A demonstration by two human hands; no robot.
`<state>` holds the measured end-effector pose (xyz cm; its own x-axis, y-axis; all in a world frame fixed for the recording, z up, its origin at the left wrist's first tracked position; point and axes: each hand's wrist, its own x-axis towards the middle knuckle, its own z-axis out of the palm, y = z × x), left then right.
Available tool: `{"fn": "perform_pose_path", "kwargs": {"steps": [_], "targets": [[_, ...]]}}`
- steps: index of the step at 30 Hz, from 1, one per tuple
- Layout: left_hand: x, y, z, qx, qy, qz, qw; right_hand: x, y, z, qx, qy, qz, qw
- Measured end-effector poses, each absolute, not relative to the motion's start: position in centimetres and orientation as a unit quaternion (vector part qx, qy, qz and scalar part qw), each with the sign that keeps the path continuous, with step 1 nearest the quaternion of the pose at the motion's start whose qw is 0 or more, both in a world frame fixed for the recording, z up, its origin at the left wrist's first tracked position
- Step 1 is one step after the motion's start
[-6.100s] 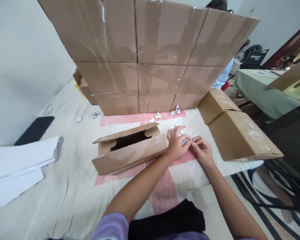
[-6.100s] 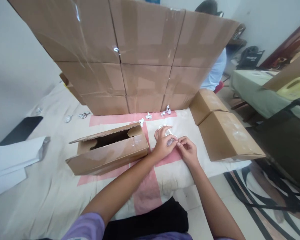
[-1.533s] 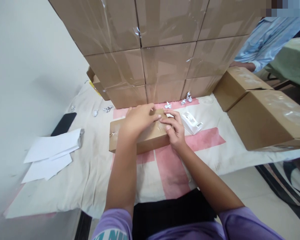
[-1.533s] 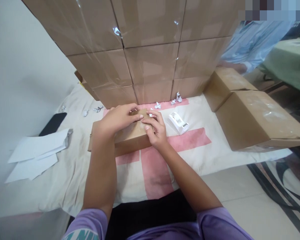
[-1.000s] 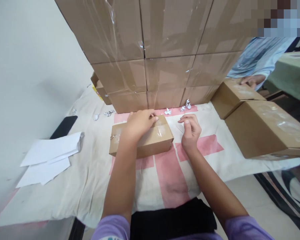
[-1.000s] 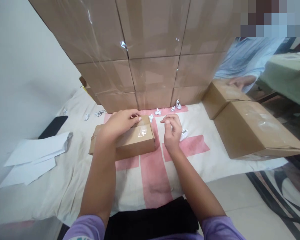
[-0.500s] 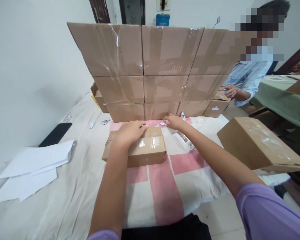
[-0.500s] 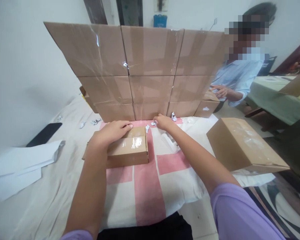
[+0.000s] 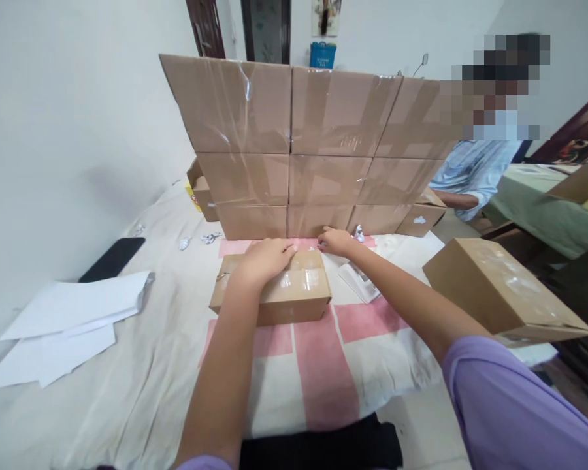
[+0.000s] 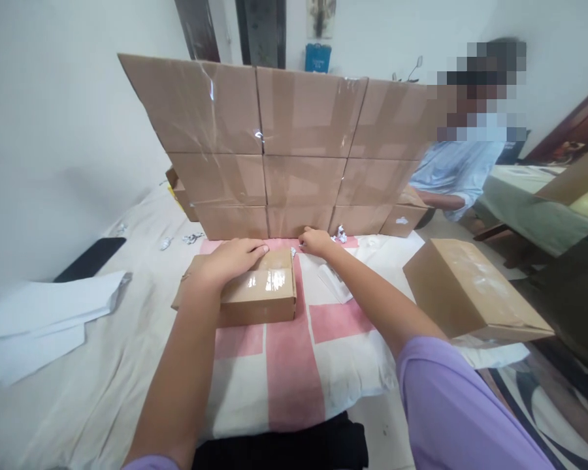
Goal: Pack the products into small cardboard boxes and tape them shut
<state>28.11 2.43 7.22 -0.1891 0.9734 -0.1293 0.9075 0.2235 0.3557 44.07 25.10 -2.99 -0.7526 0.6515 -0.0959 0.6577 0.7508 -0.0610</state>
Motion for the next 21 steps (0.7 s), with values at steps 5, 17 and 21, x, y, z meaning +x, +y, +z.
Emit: {"fn": "perform_pose_path", "kwargs": {"steps": [5,17,21], "targets": [[28.1,2.2,7.3,0.622,0.759,0.109,0.161,44.6,24.6,-2.7,0.352,0.926,-0.109,-0.079],[28.0,2.9,6.8,0.625,0.735,0.254,0.074,43.7,19.0,0.1,0.279,0.832,-0.316,-0.361],[27.9,2.9,7.0,0.616,0.723,0.304,0.066,42.4,16.4,2.4,0.213,0.794,-0.432,-0.370]]}}
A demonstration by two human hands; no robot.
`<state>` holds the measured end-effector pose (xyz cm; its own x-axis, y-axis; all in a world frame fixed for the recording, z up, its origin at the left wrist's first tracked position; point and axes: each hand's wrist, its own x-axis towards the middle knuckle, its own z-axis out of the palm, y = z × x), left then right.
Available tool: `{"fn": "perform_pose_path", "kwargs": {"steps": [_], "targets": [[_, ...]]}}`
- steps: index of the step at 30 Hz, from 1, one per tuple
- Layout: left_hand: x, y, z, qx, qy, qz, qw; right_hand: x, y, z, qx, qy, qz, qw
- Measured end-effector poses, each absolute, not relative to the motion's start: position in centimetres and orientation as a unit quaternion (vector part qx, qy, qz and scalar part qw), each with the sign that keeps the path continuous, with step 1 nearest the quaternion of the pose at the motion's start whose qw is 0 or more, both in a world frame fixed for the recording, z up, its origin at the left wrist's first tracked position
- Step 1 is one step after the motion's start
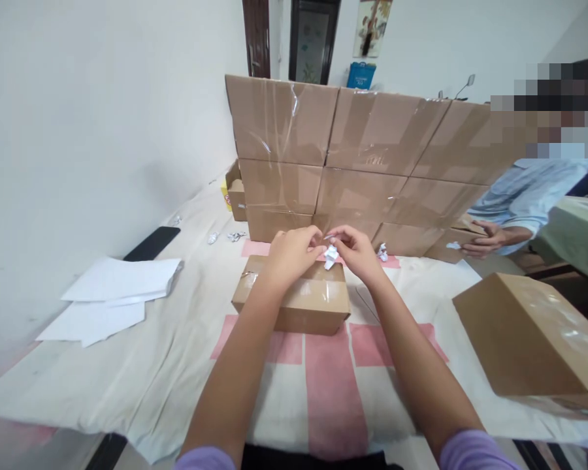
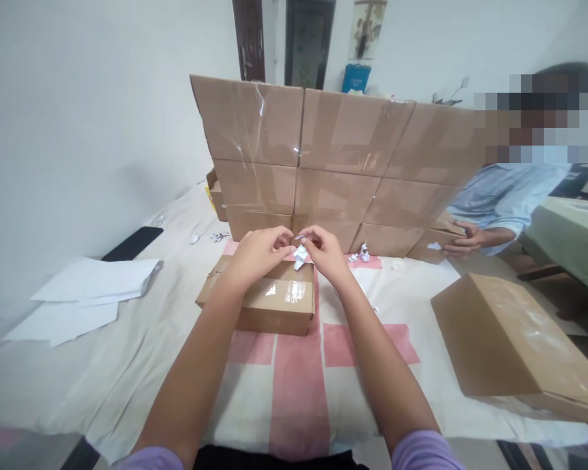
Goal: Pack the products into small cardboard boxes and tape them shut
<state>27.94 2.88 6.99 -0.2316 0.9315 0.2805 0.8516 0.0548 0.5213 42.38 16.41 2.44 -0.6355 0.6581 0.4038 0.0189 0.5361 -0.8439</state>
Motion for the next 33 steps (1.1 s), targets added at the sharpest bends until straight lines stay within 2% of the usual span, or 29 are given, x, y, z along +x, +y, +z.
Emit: {"fn": "perform_pose_path", "kwargs": {"steps": [5,11,16,18,24,29,33], "targets": [[28.1,2.8,7.4,0.617,0.719,0.316,0.049,42.2,14.8,3.7,-0.198,-0.803,0.443,0.346],[28.6,2.5,8.2,0.602,0.757,0.238,0.085,42.7,15.3,3.9,-0.205,-0.834,0.417,0.298],[28.4,2.5,7.9,0.611,0.756,0.205,0.114,44.5,15.1,5.4,-0.196,-0.892,0.379,0.150],[28.2,2.5,7.6,0.613,0.754,0.197,0.132,45.0,15.0,5.9,-0.182,-0.905,0.366,0.115],[27.4,2.1,7.4,0.562,0.788,0.115,0.224,45.6,15.8,6.4,-0.157,-0.904,0.371,0.144],[26.5,1.8,7.7,0.549,0.787,0.091,0.267,46.4,18.8,4.6,-0.304,-0.853,0.330,0.267],[25.7,1.7,7.5,0.556,0.774,0.059,0.298,46.9,20.8,2.6,-0.408,-0.827,0.261,0.286]]}}
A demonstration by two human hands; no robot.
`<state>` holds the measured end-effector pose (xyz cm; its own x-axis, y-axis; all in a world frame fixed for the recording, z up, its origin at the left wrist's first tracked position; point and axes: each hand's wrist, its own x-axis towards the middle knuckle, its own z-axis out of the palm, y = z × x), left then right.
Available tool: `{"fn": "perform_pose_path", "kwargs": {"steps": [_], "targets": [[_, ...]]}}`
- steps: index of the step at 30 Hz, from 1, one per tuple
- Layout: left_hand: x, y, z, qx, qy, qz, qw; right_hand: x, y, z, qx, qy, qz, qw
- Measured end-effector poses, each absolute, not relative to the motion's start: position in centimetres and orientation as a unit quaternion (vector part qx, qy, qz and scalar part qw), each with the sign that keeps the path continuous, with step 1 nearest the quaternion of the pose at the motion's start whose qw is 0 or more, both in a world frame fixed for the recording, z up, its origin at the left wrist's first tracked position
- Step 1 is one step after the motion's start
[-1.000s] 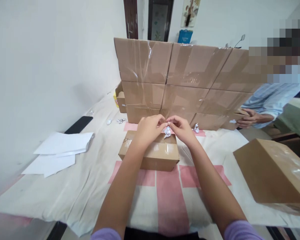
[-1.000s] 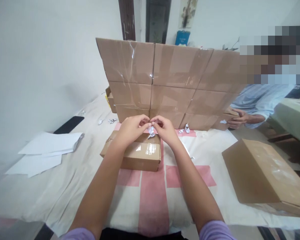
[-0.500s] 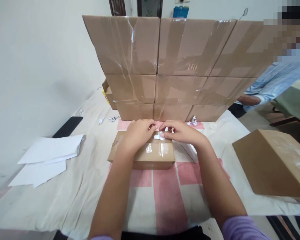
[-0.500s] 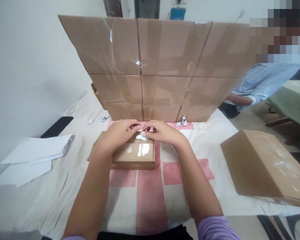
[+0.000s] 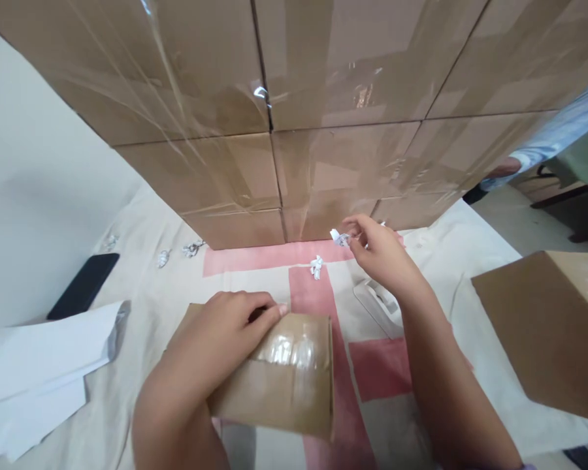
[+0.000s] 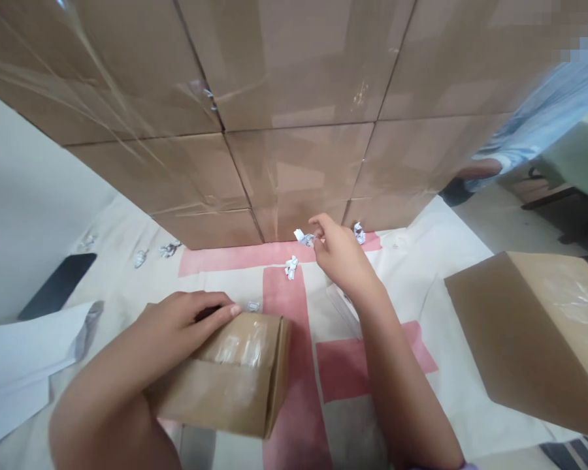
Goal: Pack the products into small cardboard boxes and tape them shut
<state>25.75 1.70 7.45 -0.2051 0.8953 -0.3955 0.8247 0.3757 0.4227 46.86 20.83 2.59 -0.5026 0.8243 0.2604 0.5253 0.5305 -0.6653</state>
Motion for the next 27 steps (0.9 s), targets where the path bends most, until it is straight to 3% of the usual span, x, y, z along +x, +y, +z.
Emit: {"fn": "perform_pose_path", "kwargs": {"steps": [9,13,18,22,27], "targets": [[23.2,0.8,6.7,0.547,0.774,0.068,0.312,45.6,21.5,0.8,-0.451,-0.806,0.242,0.297],[21.9,0.5,6.5,0.507,0.800,0.058,0.317,44.6,20.6,-0.7,-0.396,-0.861,0.262,0.181],[21.1,-0.4,6.9,0.505,0.795,0.071,0.328,43.3,19.7,-3.4,-0.382,-0.910,0.161,0.013],[20.4,-1.0,6.9,0.499,0.805,0.087,0.310,42.9,20.4,-3.8,-0.395,-0.910,0.123,0.004],[20.0,-0.9,6.7,0.497,0.815,0.090,0.284,42.4,20.7,-3.0,-0.420,-0.891,0.171,0.021]]}}
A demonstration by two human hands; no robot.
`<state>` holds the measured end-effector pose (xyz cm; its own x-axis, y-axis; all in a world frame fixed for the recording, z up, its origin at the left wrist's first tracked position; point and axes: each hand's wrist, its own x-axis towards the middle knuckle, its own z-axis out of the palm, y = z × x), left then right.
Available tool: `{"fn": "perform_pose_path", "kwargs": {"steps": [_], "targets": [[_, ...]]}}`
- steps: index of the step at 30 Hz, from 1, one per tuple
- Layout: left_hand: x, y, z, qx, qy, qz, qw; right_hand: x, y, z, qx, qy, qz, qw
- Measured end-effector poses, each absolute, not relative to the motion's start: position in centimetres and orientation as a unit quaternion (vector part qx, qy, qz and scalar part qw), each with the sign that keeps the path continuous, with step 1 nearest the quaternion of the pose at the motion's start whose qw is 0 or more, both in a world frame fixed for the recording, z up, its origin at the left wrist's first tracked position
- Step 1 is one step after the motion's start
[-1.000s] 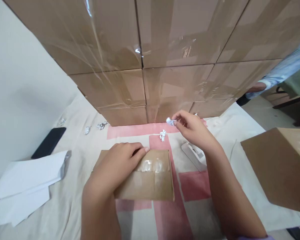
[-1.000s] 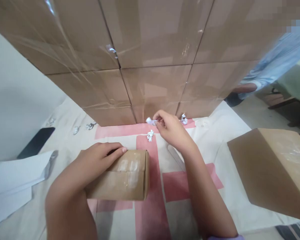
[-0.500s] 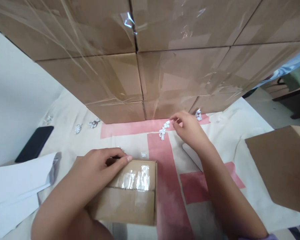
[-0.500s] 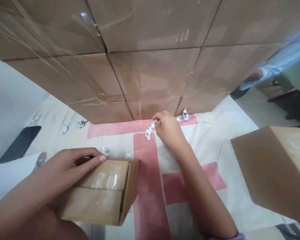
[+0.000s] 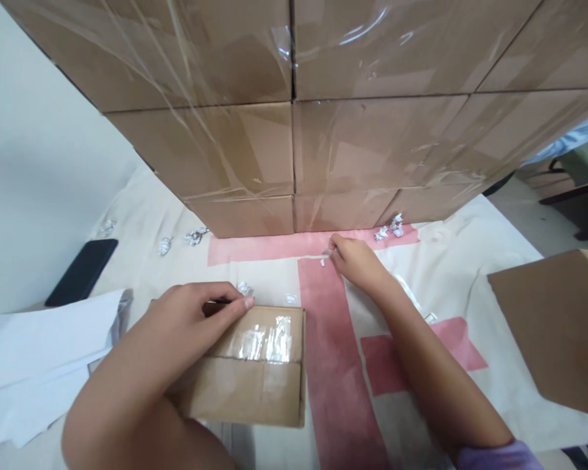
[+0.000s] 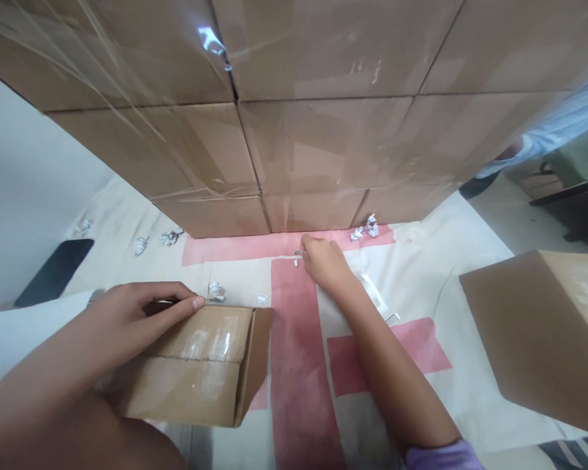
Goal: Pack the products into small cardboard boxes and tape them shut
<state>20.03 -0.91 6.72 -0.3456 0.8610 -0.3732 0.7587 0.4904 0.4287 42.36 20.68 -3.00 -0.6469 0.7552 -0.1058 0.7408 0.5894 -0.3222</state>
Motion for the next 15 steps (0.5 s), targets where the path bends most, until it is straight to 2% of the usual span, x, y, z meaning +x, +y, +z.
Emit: {"fn": "perform_pose_path", "kwargs": {"steps": [5,10,15], "targets": [[19.9,-1.2,6.7,0.515,0.802,0.111,0.282,42.2,20.4,-3.5,-0.471,-0.868,0.156,0.033],[19.6,-1.6,6.8,0.540,0.778,0.117,0.297,42.7,20.7,-4.3,-0.425,-0.893,0.093,0.116],[19.5,-1.7,6.8,0.552,0.765,0.129,0.305,42.6,20.2,-4.6,-0.321,-0.933,0.149,0.068]]}}
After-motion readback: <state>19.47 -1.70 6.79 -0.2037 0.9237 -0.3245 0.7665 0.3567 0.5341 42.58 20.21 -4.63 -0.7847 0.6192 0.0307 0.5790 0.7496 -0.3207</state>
